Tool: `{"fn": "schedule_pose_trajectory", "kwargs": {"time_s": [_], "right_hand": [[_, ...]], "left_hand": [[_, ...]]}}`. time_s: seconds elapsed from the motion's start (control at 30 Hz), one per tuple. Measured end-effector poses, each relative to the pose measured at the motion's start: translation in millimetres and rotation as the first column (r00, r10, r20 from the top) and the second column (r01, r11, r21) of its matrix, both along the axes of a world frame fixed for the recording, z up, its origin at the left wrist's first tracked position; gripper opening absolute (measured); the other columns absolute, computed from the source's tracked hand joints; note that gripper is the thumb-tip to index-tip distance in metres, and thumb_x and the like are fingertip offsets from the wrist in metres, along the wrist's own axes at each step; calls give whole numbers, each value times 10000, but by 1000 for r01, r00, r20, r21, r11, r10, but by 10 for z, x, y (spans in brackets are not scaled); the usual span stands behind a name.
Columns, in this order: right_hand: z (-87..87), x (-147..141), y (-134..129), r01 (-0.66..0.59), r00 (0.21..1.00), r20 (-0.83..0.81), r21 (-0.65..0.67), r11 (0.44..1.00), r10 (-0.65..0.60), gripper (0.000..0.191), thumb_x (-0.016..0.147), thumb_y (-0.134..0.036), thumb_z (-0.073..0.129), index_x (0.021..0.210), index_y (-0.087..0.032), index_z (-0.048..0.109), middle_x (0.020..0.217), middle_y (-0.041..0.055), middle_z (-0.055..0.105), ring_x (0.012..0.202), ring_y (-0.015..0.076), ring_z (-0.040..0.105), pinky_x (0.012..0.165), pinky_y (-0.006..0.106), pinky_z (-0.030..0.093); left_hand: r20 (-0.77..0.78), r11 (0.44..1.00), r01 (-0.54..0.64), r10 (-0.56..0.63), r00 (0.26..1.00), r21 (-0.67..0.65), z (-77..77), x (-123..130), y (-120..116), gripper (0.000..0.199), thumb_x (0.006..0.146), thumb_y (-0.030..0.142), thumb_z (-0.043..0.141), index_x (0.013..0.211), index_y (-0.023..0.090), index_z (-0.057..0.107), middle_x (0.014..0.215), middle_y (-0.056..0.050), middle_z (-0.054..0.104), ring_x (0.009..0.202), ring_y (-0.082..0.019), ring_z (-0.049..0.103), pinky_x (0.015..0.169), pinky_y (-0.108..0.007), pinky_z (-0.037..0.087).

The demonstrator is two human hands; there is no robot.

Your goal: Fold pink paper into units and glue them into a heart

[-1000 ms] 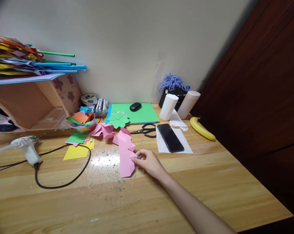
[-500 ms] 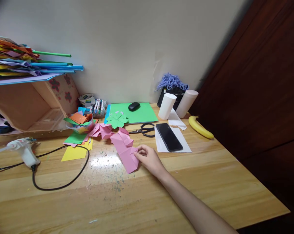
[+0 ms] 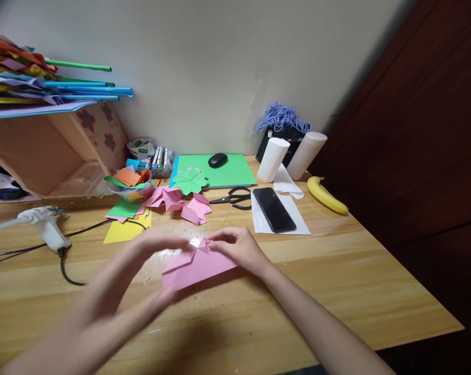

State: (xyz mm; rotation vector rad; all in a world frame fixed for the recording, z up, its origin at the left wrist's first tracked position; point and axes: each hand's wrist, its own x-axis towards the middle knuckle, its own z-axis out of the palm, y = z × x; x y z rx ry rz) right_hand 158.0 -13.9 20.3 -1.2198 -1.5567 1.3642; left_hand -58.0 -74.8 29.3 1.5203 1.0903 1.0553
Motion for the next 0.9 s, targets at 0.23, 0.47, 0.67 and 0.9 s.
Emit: {"fn": "schedule_pose_trajectory", "kwargs": {"time_s": [0.23, 0.47, 0.67, 0.9], "right_hand": [[29, -74, -76, 8, 999, -47, -11, 1000, -8, 292, 643, -307, 691, 897, -174, 638, 777, 35, 679, 735, 155, 630, 685, 273, 487], [-72, -45, 10, 142, 980, -121, -130, 981, -158, 399, 641, -376, 680, 957, -140, 624, 977, 104, 668, 873, 233, 625, 760, 359, 500], [-87, -106, -62, 136, 987, -86, -34, 990, -138, 336, 678, -350, 658, 955, -160, 639, 994, 78, 664, 897, 225, 614, 778, 346, 491], [-91, -99, -101, 105, 992, 44, 180, 978, -115, 199, 766, -281, 574, 907, -181, 672, 925, 66, 648, 879, 189, 589, 766, 307, 468]], "left_hand": [[-338, 948, 222, -291, 895, -230, 254, 249, 593, 273, 709, 409, 571, 641, 153, 633, 627, -28, 614, 589, -150, 528, 521, -241, 369], [-1, 917, 44, -49, 999, -396, -11, 337, 593, 253, 676, 365, 619, 742, 123, 589, 641, -10, 580, 555, -110, 504, 483, -195, 336], [185, 868, 207, -135, 973, -452, -127, 421, 545, 303, 722, 424, 562, 686, 124, 575, 570, 26, 487, 498, -74, 403, 461, -186, 295], [249, 845, 273, -172, 953, -460, -141, 395, 549, 309, 736, 413, 562, 623, 128, 532, 527, 55, 381, 462, -48, 299, 447, -185, 205]]}}
